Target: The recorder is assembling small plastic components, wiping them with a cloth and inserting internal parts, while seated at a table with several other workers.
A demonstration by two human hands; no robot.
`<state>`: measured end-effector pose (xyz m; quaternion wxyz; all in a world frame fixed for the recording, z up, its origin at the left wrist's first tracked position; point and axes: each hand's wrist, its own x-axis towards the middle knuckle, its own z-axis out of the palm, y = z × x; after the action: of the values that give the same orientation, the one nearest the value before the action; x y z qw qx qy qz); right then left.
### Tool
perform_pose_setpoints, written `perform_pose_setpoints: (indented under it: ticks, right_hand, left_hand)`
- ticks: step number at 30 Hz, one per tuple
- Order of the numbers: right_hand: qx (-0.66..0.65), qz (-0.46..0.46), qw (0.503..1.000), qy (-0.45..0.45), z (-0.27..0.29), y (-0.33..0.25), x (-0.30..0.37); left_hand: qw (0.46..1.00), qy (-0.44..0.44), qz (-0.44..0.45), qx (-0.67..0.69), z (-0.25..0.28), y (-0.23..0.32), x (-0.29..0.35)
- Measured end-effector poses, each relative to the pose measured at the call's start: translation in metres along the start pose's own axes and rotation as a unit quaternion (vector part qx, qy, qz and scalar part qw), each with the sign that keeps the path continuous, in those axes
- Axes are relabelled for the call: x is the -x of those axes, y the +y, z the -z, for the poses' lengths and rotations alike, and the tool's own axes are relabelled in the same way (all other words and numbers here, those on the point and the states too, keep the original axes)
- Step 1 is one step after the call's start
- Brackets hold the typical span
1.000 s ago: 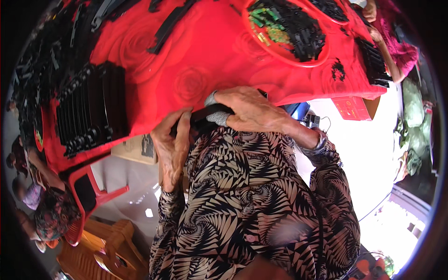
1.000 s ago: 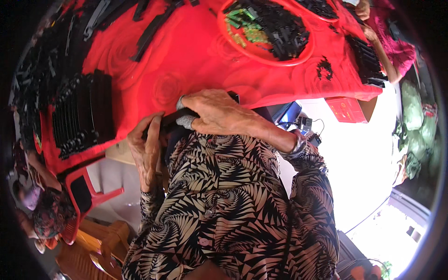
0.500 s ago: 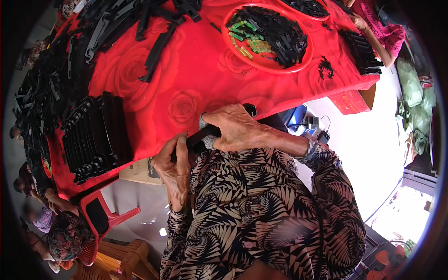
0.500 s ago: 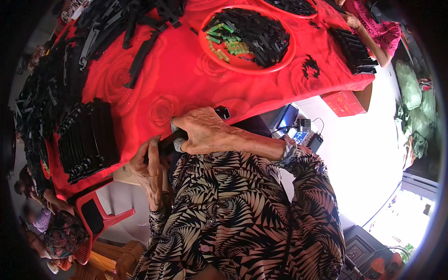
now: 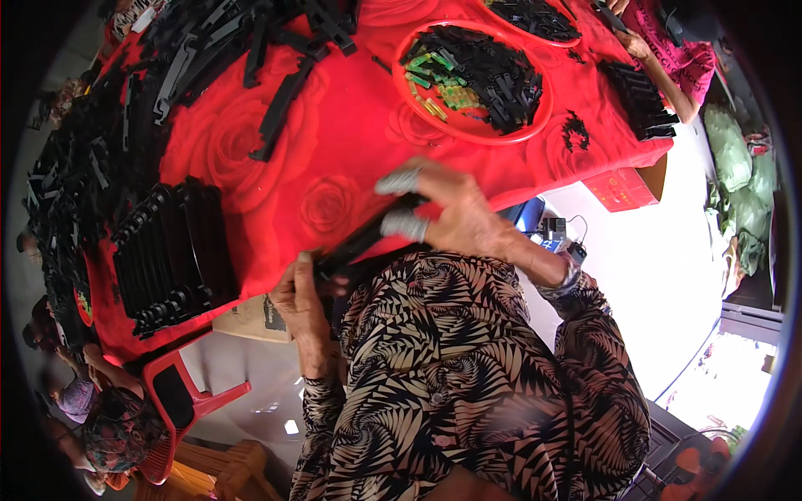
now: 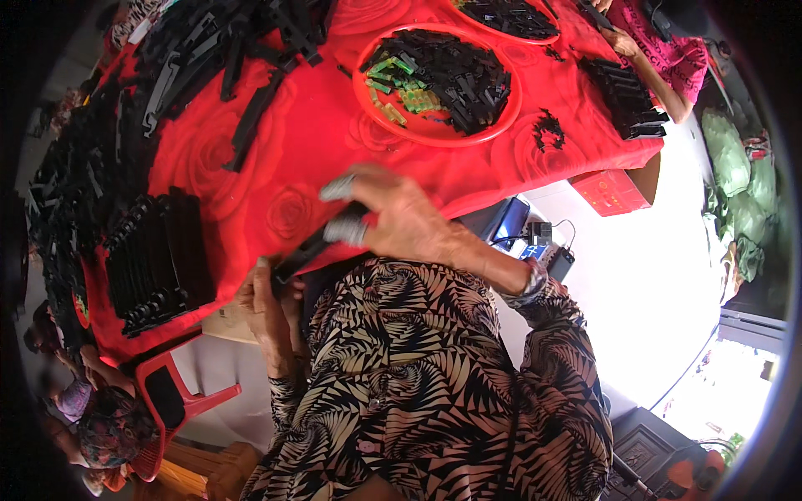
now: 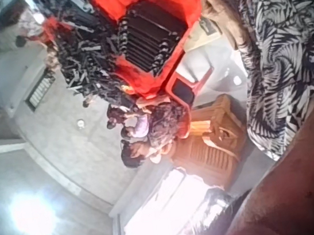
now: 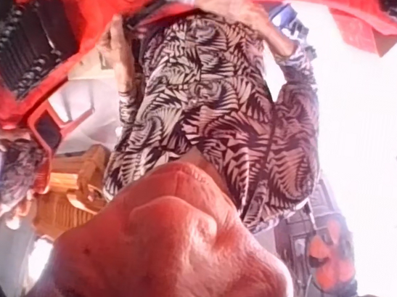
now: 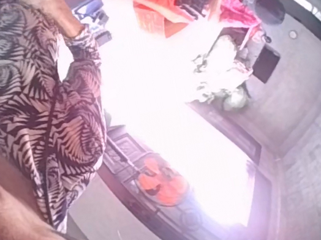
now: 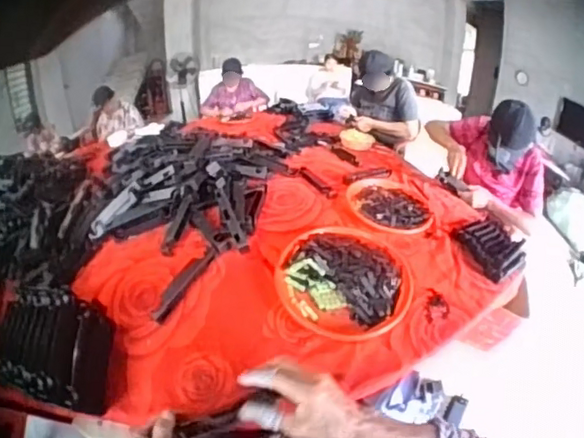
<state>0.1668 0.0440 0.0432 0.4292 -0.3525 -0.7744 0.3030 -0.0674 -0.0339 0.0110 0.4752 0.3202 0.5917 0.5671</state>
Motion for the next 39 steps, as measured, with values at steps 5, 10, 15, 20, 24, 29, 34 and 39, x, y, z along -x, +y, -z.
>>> perform_pose_setpoints:
  ticks: [5, 10, 15, 20, 24, 29, 34, 39]
  right_hand:
    - [-0.001, -0.118, 0.970, 0.214, 0.041, 0.033, 0.001]
    - [0.059, -0.153, 0.954, 0.251, 0.072, 0.056, 0.007]
    - [0.017, -0.160, 0.945, 0.284, 0.076, 0.067, 0.005]
    - [0.015, -0.141, 0.956, 0.257, 0.070, 0.064, 0.009]
    - [0.026, -0.171, 0.964, 0.203, 0.046, 0.056, 0.010]
    - [0.003, -0.146, 0.984, 0.102, 0.005, 0.025, 0.010]
    - [0.008, -0.086, 0.996, 0.014, -0.033, -0.015, 0.005]
    - [0.171, -0.056, 0.981, -0.069, -0.043, -0.031, 0.008]
  left_hand:
    - [0.994, 0.023, 0.052, 0.090, 0.019, -0.005, -0.008]
    - [0.990, 0.047, 0.070, 0.115, 0.018, -0.004, -0.005]
    - [0.996, -0.007, 0.075, 0.054, 0.022, -0.003, 0.002]
    - [0.996, -0.041, 0.076, -0.004, 0.009, 0.015, 0.002]
    - [0.992, -0.086, 0.097, -0.011, 0.006, 0.022, 0.003]
    - [0.987, -0.102, 0.122, 0.012, 0.001, 0.025, 0.011]
    - [0.985, -0.122, 0.125, 0.003, -0.009, 0.011, 0.022]
    - [0.984, -0.145, 0.044, -0.094, -0.018, -0.005, 0.025]
